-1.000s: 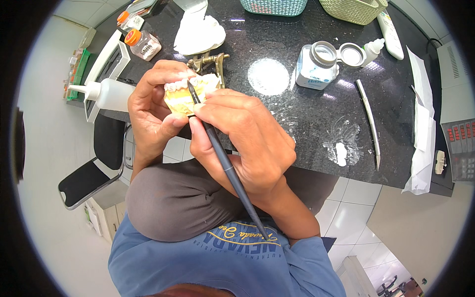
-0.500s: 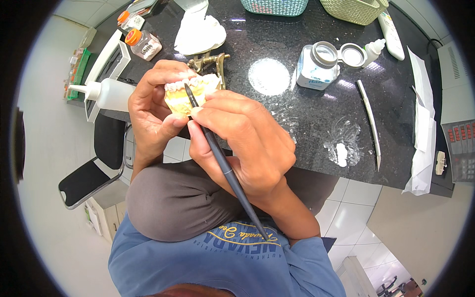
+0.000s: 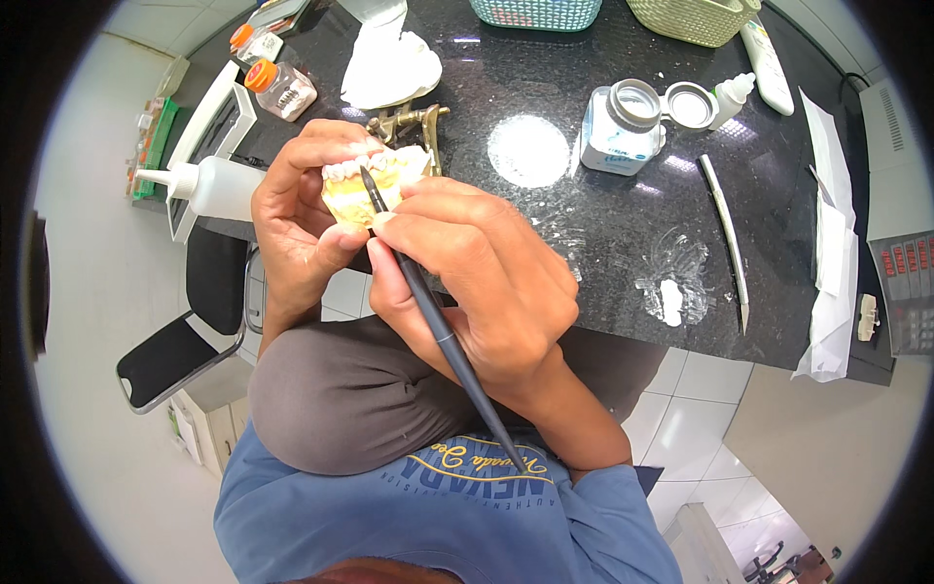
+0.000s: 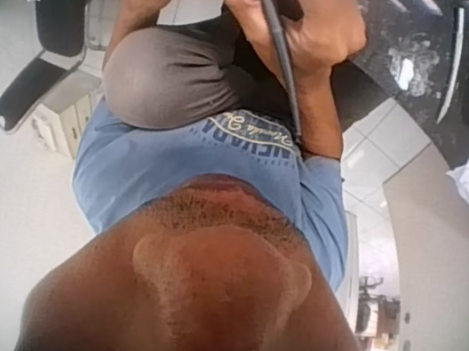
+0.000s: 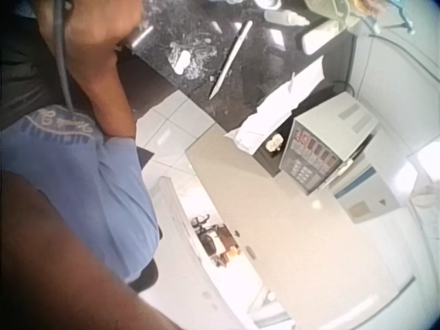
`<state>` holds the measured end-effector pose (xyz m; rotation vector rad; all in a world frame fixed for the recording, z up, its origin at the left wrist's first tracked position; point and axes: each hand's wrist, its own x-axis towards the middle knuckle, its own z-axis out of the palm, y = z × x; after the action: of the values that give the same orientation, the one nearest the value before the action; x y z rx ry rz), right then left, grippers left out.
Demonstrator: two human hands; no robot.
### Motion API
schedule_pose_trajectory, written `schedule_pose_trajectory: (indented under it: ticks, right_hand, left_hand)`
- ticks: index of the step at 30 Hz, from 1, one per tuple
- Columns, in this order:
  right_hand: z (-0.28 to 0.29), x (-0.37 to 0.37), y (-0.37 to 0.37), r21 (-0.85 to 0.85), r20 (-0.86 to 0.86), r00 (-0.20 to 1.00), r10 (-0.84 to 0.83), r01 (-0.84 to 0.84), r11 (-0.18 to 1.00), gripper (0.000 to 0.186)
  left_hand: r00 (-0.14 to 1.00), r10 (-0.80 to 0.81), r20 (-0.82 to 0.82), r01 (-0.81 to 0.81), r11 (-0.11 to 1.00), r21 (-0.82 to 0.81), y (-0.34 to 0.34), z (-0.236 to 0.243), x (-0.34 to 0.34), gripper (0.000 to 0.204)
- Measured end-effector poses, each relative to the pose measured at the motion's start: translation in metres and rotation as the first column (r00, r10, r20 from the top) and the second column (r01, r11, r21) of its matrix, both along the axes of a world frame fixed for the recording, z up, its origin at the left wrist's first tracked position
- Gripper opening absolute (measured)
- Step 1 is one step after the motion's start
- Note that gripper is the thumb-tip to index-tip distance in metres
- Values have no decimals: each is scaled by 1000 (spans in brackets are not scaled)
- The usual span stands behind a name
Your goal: The person applies a white ceramic paste to a dental model using a small brush, occasionally dipping the brush into a liquid and wiping it with a paper towel.
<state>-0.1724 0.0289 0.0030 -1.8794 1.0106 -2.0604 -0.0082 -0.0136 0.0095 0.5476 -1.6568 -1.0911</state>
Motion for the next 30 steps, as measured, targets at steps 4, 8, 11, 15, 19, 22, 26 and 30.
schedule_pose_trajectory:
  ticks: [4,8,11,15,19,22,26,30]
  right_hand:
    - [2,-2,3,38,-18,999,42,-41,998,21]
    - [2,-2,8,90,11,998,68,-68,994,21]
    - [3,-3,8,90,-16,998,63,-61,994,21]
    - [1,-2,4,54,-15,999,41,-40,998,21]
    - [0,1,0,-11,19,1000,3,-3,1000,22]
    - [1,1,-1,-15,2,1000,6,-6,1000,22]
    - [1,0,-1,-6,-12,1000,9,-9,1000,21]
    - [-1,0,1,11,24,1000,0,-1,1000,21]
  left_hand:
    - [1000,-1,2,1,1000,-7,0,-1,1,50]
    - [1000,-3,0,3,1000,-6,0,0,0,49]
    - [1000,-6,-2,6,1000,-5,0,0,0,49]
    - [1000,-7,-5,7,1000,-3,-1,-1,1,49]
    - [1000,-10,-9,10,1000,-6,0,-1,0,49]
    - [1000,-12,-11,12,1000,-14,-1,-2,1,49]
    - [1000,-8,-9,8,1000,-5,-1,-2,1,49]
    - [1000,-8,-4,8,1000,-6,0,-1,0,49]
